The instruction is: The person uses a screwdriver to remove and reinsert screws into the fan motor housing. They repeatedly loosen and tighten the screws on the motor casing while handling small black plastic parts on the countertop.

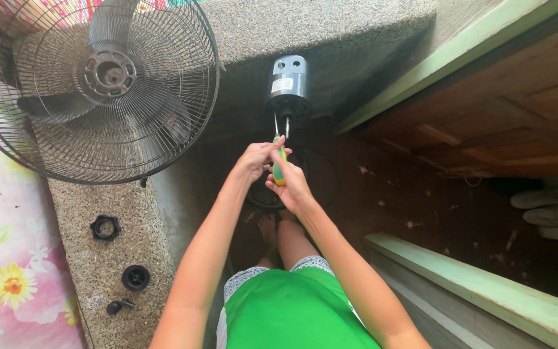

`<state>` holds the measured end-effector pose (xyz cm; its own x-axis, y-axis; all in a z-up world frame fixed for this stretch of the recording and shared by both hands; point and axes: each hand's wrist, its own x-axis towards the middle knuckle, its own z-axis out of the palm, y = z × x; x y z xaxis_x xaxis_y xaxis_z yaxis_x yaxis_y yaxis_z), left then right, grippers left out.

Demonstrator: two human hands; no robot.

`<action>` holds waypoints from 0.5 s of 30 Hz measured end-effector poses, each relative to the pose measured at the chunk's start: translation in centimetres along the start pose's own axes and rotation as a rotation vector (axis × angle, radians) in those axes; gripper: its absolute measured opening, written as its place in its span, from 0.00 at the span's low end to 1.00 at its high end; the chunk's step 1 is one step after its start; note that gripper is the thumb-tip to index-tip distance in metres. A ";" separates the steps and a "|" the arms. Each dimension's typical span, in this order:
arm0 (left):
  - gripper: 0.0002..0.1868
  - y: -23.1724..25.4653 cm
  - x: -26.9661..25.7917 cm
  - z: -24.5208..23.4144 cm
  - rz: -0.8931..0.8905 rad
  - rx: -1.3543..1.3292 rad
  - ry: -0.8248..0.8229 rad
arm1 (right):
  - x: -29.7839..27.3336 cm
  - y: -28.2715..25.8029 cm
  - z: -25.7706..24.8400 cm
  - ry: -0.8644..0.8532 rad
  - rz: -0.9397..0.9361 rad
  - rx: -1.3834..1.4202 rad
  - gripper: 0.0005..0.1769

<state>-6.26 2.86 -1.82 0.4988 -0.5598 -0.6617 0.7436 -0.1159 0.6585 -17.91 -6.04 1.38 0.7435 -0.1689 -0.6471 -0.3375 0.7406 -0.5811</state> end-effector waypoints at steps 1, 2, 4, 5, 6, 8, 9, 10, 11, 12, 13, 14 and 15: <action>0.26 0.1 0.0 0.3 0.002 -0.002 0.023 | 0.3 0.1 0.1 0.010 -0.046 -0.085 0.18; 0.26 0.1 -0.1 0.5 0.004 -0.005 0.046 | 0.6 0.2 0.2 -0.007 -0.065 -0.055 0.17; 0.25 0.0 -0.2 0.5 0.011 -0.100 -0.027 | 0.5 0.2 0.0 -0.034 -0.099 0.006 0.17; 0.25 0.1 -0.3 0.0 0.018 -0.192 -0.120 | 0.5 0.2 -0.2 -0.018 -0.057 0.079 0.16; 0.24 0.1 -0.4 -0.5 0.024 -0.284 -0.213 | 0.4 0.0 -0.4 -0.002 -0.015 0.153 0.16; 0.23 0.4 -0.2 -1.2 0.022 -0.122 -0.171 | 0.3 -0.5 -0.5 0.029 0.031 0.202 0.17; 0.23 0.3 -0.2 -1.4 0.018 -0.043 -0.146 | 0.2 -0.5 -0.5 0.047 0.043 0.178 0.17; 0.22 0.1 -0.1 -1.5 0.021 -0.015 -0.100 | 0.1 -0.4 -0.3 0.065 0.054 0.154 0.18; 0.21 -0.1 0.1 -1.3 0.025 0.014 -0.058 | 0.1 -0.5 -0.2 0.054 0.009 0.059 0.17; 0.21 -0.3 0.2 -1.0 0.028 0.042 -0.015 | 0.1 -0.4 -0.1 0.042 -0.035 -0.037 0.16; 0.21 -0.4 0.4 -0.7 0.047 0.015 0.001 | 0.2 -0.4 0.1 0.031 -0.083 -0.132 0.16; 0.21 -0.4 0.4 -0.3 0.066 -0.012 0.018 | 0.3 -0.5 0.1 0.005 -0.085 -0.097 0.16; 0.21 -0.6 0.3 -0.1 0.083 -0.041 0.037 | 0.3 -0.5 0.2 -0.021 -0.082 -0.064 0.16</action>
<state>-6.53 2.87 -2.42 0.5749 -0.5351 -0.6190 0.7164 -0.0363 0.6968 -17.38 -6.29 1.53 0.7819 -0.2134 -0.5857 -0.3103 0.6816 -0.6627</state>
